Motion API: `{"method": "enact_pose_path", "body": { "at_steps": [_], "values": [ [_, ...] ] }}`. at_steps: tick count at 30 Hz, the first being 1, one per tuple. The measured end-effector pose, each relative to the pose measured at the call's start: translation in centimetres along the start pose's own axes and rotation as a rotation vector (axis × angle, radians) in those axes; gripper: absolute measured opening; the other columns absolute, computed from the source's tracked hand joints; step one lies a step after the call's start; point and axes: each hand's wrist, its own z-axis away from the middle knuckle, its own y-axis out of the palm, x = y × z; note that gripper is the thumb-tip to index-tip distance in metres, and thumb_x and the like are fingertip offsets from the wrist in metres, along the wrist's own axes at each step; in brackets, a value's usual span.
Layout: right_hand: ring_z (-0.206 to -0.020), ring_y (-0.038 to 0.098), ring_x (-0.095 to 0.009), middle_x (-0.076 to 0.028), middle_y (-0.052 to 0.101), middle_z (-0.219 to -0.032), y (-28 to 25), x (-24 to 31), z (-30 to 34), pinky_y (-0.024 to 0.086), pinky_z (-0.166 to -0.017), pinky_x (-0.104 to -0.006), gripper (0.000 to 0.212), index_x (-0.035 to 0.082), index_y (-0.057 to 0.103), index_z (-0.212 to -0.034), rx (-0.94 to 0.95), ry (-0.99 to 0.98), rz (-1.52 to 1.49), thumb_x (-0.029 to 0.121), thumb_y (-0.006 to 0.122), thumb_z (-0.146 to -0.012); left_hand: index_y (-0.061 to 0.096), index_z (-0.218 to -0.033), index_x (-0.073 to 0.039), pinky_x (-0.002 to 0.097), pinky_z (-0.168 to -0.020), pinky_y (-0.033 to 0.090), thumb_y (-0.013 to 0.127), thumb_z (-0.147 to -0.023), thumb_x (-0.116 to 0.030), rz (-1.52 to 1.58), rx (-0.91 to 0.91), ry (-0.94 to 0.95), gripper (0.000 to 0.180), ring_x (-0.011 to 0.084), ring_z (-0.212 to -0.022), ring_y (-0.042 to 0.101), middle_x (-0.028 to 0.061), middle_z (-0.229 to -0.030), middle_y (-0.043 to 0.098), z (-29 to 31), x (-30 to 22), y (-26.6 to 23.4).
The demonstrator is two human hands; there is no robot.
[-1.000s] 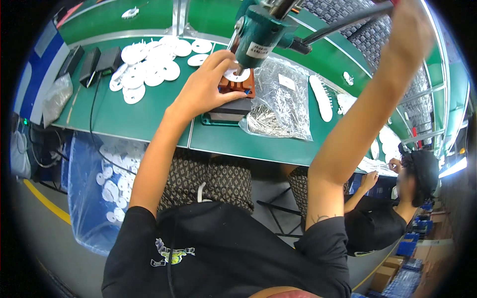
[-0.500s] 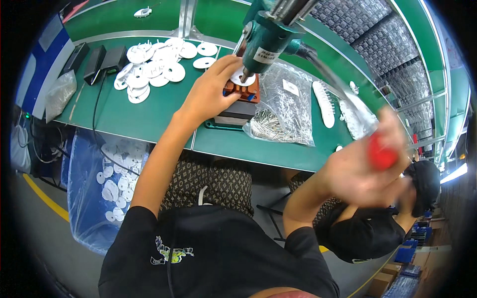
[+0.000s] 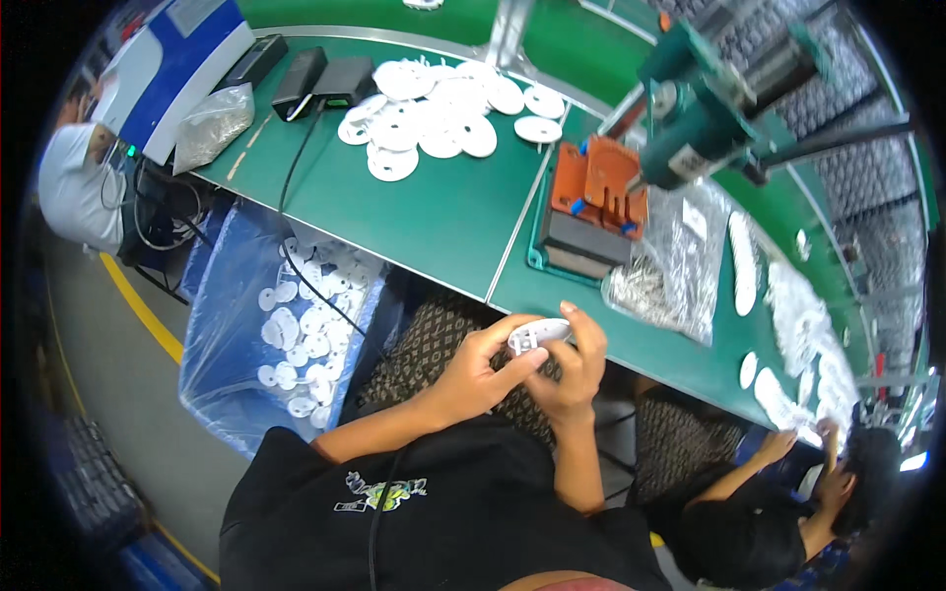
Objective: Manually press small electronic components into plastic housings using a lever-operated press.
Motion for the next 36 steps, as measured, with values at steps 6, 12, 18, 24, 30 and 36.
{"method": "enact_pose_path", "body": {
  "at_steps": [6, 12, 18, 24, 30, 36],
  "values": [
    [-0.118, 0.06, -0.038, -0.022, 0.061, -0.131, -4.2, -4.8, -1.1, 0.047, -0.099, -0.0439, 0.073, 0.002, 0.051, -0.132, -0.223, 0.203, -0.047, 0.013, 0.088, -0.071, 0.065, -0.12, 0.001, 0.0408, -0.1, 0.048, 0.062, -0.096, -0.015, -0.687, 0.025, 0.311, 0.029, 0.0346, -0.117, 0.063, 0.0174, -0.124, 0.067, -4.3, -3.9, -3.6],
    [-0.12, 0.057, -0.04, -0.025, 0.061, -0.127, -14.9, -19.4, -0.4, 0.045, -0.103, -0.0435, 0.069, -0.007, 0.055, -0.132, -0.326, 0.957, 0.644, 0.028, 0.081, -0.078, 0.053, -0.141, -0.008, 0.0458, -0.119, 0.027, 0.049, -0.099, -0.003, -1.376, -0.254, 0.414, 0.043, 0.0368, -0.149, 0.026, 0.0152, -0.158, 0.035, -12.4, -2.6, -11.1],
    [-0.119, 0.057, -0.041, -0.027, 0.063, -0.125, -15.7, -25.6, 1.1, 0.044, -0.103, -0.045, 0.071, -0.006, 0.06, -0.128, -0.171, 1.041, 0.636, 0.036, 0.081, -0.075, 0.06, -0.131, -0.008, 0.0464, -0.116, 0.032, 0.053, -0.097, -0.003, -1.476, -0.19, 0.408, 0.035, 0.0361, -0.146, 0.032, 0.013, -0.149, 0.046, -13.8, -0.9, -13.1],
    [-0.119, 0.058, -0.04, -0.027, 0.062, -0.127, -15.5, -25.2, 1.5, 0.045, -0.102, -0.045, 0.071, -0.003, 0.061, -0.128, -0.185, 1.012, 0.584, 0.037, 0.082, -0.073, 0.066, -0.119, -0.005, 0.0441, -0.109, 0.039, 0.061, -0.093, -0.003, -1.412, -0.268, 0.437, 0.027, 0.0329, -0.132, 0.048, 0.0116, -0.129, 0.06, -13.0, -1.7, -12.1],
    [-0.114, 0.064, -0.038, -0.028, 0.065, -0.122, -15.3, -25.5, 1.2, 0.048, -0.099, -0.0416, 0.076, -0.006, 0.063, -0.124, -0.167, 1.002, 0.576, 0.042, 0.086, -0.07, 0.069, -0.108, -0.002, 0.0416, -0.103, 0.043, 0.069, -0.087, -0.005, -1.318, -0.255, 0.511, 0.021, 0.0311, -0.116, 0.057, 0.0111, -0.114, 0.065, -12.6, -2.3, -11.2],
    [-0.123, 0.053, -0.041, -0.025, 0.06, -0.127, -14.9, -24.1, 0.8, 0.042, -0.105, -0.047, 0.077, -0.002, 0.06, -0.129, -0.222, 0.832, 0.68, 0.046, 0.085, -0.073, 0.071, -0.098, -0.001, 0.0408, -0.096, 0.047, 0.072, -0.084, -0.004, -1.237, -0.092, 0.661, 0.014, 0.0301, -0.099, 0.062, 0.0112, -0.097, 0.067, -12.5, -3.5, -10.1]
  ]
}}
